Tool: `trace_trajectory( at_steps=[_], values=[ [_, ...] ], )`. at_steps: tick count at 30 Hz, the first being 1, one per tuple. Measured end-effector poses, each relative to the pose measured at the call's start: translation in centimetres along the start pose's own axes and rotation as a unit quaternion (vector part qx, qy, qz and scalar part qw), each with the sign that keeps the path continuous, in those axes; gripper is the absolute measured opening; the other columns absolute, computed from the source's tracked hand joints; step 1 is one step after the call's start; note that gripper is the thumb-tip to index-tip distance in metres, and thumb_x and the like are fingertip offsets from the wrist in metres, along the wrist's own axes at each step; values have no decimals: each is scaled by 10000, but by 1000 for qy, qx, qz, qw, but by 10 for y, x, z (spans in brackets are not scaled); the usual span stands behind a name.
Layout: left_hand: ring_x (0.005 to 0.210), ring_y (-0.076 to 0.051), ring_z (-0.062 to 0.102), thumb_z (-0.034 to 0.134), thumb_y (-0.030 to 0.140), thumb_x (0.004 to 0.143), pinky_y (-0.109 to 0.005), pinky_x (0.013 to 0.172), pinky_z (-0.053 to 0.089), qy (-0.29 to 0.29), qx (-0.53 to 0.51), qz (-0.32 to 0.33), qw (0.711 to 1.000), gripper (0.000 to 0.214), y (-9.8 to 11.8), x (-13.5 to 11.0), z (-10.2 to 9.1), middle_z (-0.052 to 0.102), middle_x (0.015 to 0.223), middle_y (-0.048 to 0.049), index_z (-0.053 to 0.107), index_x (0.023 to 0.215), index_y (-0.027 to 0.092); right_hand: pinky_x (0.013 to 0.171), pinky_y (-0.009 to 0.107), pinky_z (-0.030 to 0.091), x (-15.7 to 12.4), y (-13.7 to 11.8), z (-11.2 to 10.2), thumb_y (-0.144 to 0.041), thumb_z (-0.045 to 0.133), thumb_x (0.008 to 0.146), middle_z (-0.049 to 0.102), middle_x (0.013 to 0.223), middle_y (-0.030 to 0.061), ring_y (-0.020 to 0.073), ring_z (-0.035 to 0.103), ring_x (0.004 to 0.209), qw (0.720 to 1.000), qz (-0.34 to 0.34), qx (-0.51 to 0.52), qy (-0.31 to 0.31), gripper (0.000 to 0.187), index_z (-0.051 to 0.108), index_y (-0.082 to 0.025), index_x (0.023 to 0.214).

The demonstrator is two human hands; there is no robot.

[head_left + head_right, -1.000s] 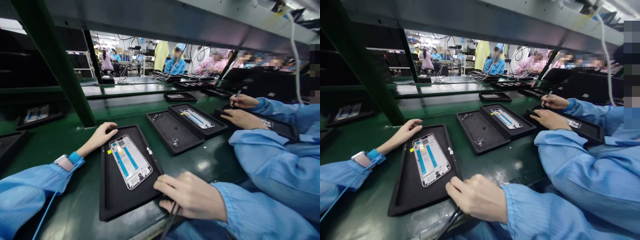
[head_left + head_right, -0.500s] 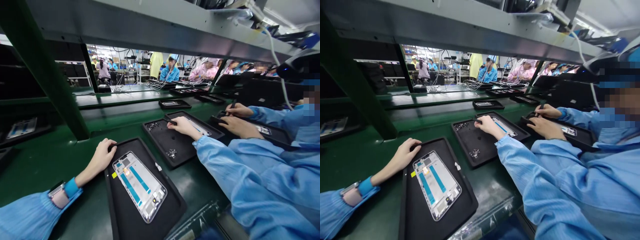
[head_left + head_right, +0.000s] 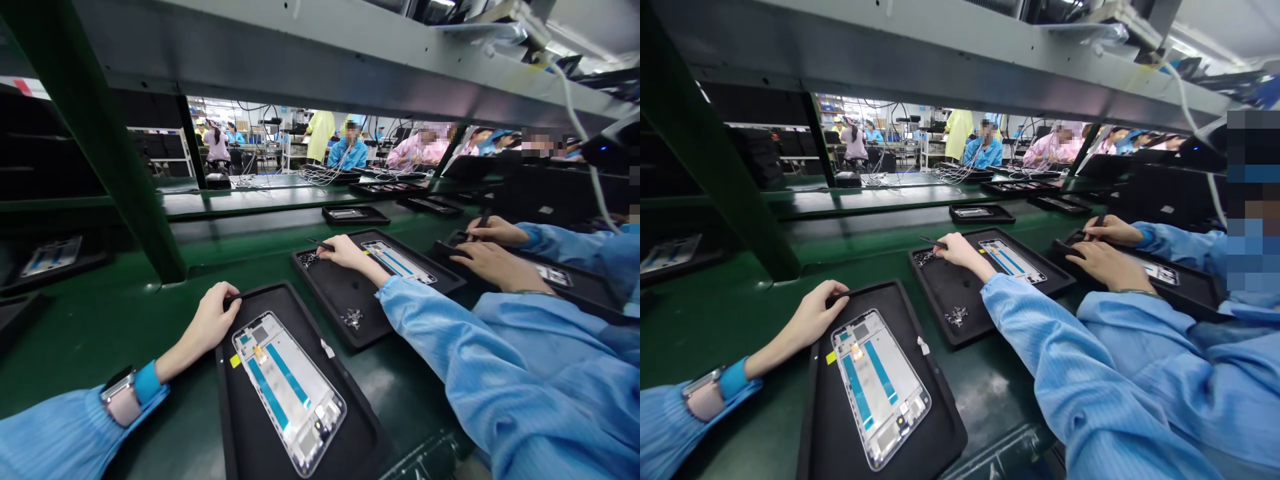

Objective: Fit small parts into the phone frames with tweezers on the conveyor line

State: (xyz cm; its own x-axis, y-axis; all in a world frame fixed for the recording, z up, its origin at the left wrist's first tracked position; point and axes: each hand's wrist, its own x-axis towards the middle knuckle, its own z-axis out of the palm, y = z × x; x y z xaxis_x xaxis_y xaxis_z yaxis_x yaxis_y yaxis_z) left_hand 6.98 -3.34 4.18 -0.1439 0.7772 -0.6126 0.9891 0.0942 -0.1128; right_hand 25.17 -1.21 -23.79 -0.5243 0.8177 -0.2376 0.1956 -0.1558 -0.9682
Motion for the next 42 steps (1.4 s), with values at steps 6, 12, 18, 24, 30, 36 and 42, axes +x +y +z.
trace_trajectory(
  at_steps=[6, 12, 18, 24, 30, 36, 42],
  values=[
    [751, -231, 537, 431, 371, 756, -371, 684, 438, -4, -8, -7, 1000, 176, -2, -1, 2, 567, 773, -46, 464, 767, 198, 758, 225, 444, -6, -4, 17, -112, 584, 767, 708, 841, 42, 170, 647, 815, 999, -21, 19, 32, 146, 709, -153, 831],
    [762, -228, 534, 434, 377, 756, -375, 700, 435, -5, -17, -9, 1000, 177, -1, -2, 2, 555, 782, -41, 453, 770, 202, 795, 238, 451, -10, 0, 21, -108, 597, 774, 706, 882, 39, 171, 644, 855, 998, -33, 28, 44, 146, 706, -164, 854],
    [763, -226, 537, 435, 379, 760, -378, 703, 441, -6, -22, -6, 1000, 181, -1, -2, 2, 560, 785, -42, 459, 778, 200, 803, 248, 451, -10, 2, 22, -136, 605, 781, 699, 914, 55, 179, 638, 867, 998, -37, 8, 40, 140, 710, -166, 869],
    [769, -230, 548, 447, 390, 753, -389, 710, 455, -2, -21, -8, 1000, 189, 1, -3, 1, 564, 782, -43, 455, 771, 202, 780, 279, 441, -14, -3, 23, -127, 591, 770, 686, 917, 83, 208, 625, 860, 999, -35, -12, 36, 161, 706, -171, 874],
    [791, -231, 546, 451, 387, 764, -397, 727, 464, 7, -25, -9, 1000, 193, 2, -1, 1, 557, 808, -48, 444, 810, 200, 745, 271, 431, -14, -10, 7, -124, 592, 723, 685, 856, 76, 197, 616, 811, 998, -31, 27, 51, 140, 690, -147, 821],
    [848, -211, 521, 443, 284, 825, -387, 782, 455, 75, 4, 69, 995, 123, 5, -13, -4, 524, 885, -57, 469, 897, 188, 612, 223, 447, -17, -55, -4, -235, 565, 749, 679, 739, 52, 152, 614, 682, 989, -58, 131, 46, 184, 685, -116, 822],
    [814, -187, 500, 447, 188, 842, -324, 719, 424, 39, 54, 183, 981, 91, 25, -51, -22, 564, 826, -28, 500, 915, 201, 584, 207, 429, -47, -139, 29, -248, 642, 693, 658, 700, 31, 111, 567, 627, 875, -64, 445, -178, 194, 692, -109, 819]
  ],
)
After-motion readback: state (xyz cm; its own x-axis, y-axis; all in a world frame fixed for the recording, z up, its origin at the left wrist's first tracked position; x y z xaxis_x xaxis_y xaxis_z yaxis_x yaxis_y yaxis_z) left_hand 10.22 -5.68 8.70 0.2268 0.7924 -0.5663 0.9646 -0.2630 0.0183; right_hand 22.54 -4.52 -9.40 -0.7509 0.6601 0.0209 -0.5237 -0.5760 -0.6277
